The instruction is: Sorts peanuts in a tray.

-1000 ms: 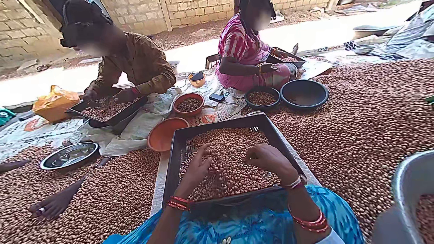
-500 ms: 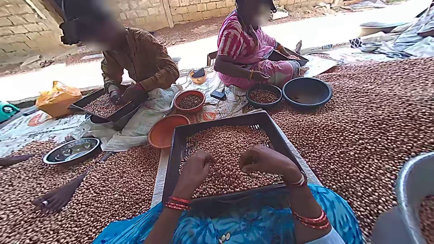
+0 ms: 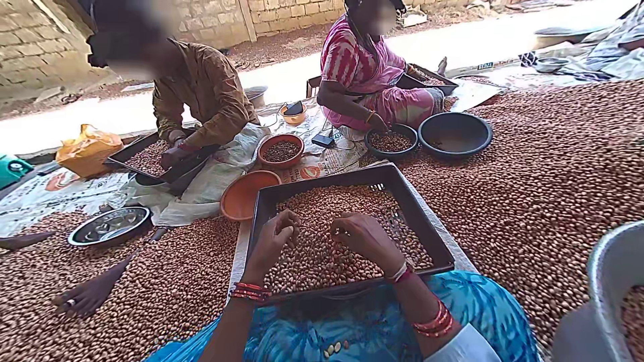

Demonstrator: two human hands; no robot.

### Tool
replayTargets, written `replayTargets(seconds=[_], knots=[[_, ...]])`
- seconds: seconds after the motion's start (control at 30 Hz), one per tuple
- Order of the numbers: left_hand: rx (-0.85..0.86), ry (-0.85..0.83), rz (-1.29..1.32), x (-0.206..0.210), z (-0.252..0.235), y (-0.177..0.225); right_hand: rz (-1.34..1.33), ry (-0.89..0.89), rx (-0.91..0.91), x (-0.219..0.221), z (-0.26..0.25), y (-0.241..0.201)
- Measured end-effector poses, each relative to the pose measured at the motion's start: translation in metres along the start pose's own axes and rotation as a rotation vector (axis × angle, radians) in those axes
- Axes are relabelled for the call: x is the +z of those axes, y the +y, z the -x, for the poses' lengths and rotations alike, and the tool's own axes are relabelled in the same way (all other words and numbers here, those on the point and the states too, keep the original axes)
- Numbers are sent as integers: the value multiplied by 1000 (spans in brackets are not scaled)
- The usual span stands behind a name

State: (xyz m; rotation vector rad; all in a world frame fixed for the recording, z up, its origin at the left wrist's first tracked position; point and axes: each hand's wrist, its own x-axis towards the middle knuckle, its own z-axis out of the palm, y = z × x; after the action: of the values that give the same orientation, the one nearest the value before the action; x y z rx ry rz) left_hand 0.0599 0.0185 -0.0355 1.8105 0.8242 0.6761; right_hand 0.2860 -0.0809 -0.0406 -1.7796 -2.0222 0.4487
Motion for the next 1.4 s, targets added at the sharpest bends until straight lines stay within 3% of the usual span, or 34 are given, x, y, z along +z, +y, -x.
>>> replayTargets(seconds=[0.1,0.27,0.33,0.43,0.47,0.53,0.6,0.67,0.73,0.8,1.0,1.13,1.27,1.33,1.4], knots=[[-85,-7,64,-8,-4,-11,16,-48,38,2,-4,-2],[-261,-70,-586,8,-6,-6,-14,-76,-17,-3,-1,2],[-265,-67,-672,15,-5,-6,-216,-78,-158,-12,4,8],[-245,-57,-723,25,-3,-6,-813,-84,-450,-23,12,13],[-255,-68,-740,28,-3,-5,-898,-76,-481,-27,14,11],[-256,-75,-745,31,-4,-8,-771,-11,-433,-31,16,9],[-268,-70,-710,27,-6,-9,-408,-13,-309,-29,16,7],[-271,-58,-506,13,-8,-12,-147,-116,-245,-23,13,3],[-239,-48,-179,-2,-8,-14,-21,-215,-201,-15,11,-3],[-213,-79,-38,-14,-5,-9,57,-264,-146,-9,8,-9],[-337,-549,-756,-9,4,18,132,-272,-113,0,5,-12],[-460,-626,-965,16,7,16,131,-290,-102,0,5,-13],[-465,-628,-964,20,5,10,162,-336,-73,-1,3,-14],[-336,-689,-808,2,7,16,139,-367,-98,-4,5,-13],[-88,-823,-422,-26,12,18,-51,-367,-283,-10,9,-9]])
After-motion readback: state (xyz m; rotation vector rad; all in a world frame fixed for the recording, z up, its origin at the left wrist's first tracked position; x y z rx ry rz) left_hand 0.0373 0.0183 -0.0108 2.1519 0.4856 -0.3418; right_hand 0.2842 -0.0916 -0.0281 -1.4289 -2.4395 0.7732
